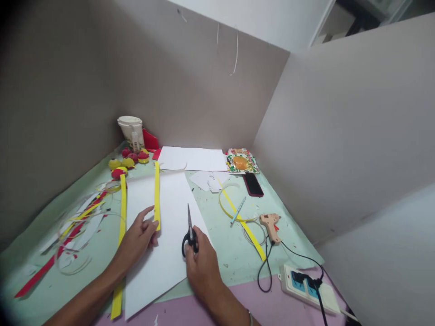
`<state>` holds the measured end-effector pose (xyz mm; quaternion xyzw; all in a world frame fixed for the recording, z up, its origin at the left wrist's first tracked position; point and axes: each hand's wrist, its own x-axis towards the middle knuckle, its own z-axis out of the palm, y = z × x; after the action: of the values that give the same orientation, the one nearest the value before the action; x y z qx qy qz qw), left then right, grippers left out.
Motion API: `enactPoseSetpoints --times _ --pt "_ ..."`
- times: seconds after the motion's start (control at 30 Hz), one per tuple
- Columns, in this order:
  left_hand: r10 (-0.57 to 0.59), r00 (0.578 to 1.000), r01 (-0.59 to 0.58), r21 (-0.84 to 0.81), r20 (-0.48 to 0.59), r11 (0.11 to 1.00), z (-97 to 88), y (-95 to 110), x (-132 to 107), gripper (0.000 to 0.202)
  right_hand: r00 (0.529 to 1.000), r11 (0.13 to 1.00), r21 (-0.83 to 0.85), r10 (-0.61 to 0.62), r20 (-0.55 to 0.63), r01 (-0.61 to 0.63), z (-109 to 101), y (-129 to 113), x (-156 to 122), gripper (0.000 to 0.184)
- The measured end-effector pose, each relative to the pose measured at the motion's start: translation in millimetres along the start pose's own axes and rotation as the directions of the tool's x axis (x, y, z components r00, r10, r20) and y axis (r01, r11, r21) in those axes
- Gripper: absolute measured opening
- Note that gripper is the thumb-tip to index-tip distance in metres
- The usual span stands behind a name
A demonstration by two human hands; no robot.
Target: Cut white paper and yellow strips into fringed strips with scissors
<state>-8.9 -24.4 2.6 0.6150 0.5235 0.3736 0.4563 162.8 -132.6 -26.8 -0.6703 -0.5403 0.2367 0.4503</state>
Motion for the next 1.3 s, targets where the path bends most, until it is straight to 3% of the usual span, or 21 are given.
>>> enactPoseSetpoints --times 0.23,0.5,0.7,0.83,1.0,1.07,1.17,1.23,1.3 --pt "-0.009 1.0 0.007 0.097 0.02 0.995 -3.5 -2 4 0.039 1.0 0.998 0.056 0.008 -0.007 -0.008 4 3 1 0.05" --pt "0.041 0.995 -0.048 0.076 0.09 0.996 -2.1 -5 6 0.048 0.998 0.993 0.115 -0.003 -0.065 0.01 -4 -7 3 0.047" --pt "0.018 0.999 -0.021 0.096 0.027 0.995 3.3 4 1 0.038 0.996 0.993 0.115 0.004 -0.088 0.006 -6 -8 6 0.06" --pt "0.185 0.982 -0.166 0.27 -0.047 0.949 0.1 7 -3 0.031 0.998 1.0 0.023 -0.01 -0.065 0.012 -5 -2 8 0.067" --pt "0.464 0.866 -0.372 0.381 -0.185 0.846 -8.5 9 -3 0.026 0.991 0.982 -0.152 -0.12 -0.056 0.11 -14 -1 10 0.067" --pt "0.52 0.834 -0.417 0.405 -0.185 0.814 -10.9 11 -3 0.022 0.99 0.97 -0.213 -0.131 -0.046 0.118 -20 -2 12 0.068" --pt "0.477 0.872 -0.409 0.376 -0.107 0.832 -12.9 17 -7 0.02 0.989 0.92 -0.366 -0.147 0.006 0.139 -26 -5 20 0.064" --pt "0.396 0.915 -0.35 0.341 -0.075 0.872 -13.8 23 -11 0.022 0.988 0.857 -0.491 -0.143 0.064 0.156 -28 -7 27 0.058" --pt "0.354 0.933 -0.315 0.324 -0.068 0.892 -15.0 28 -14 0.022 0.984 0.785 -0.594 -0.126 0.126 0.177 -27 -10 35 0.052"
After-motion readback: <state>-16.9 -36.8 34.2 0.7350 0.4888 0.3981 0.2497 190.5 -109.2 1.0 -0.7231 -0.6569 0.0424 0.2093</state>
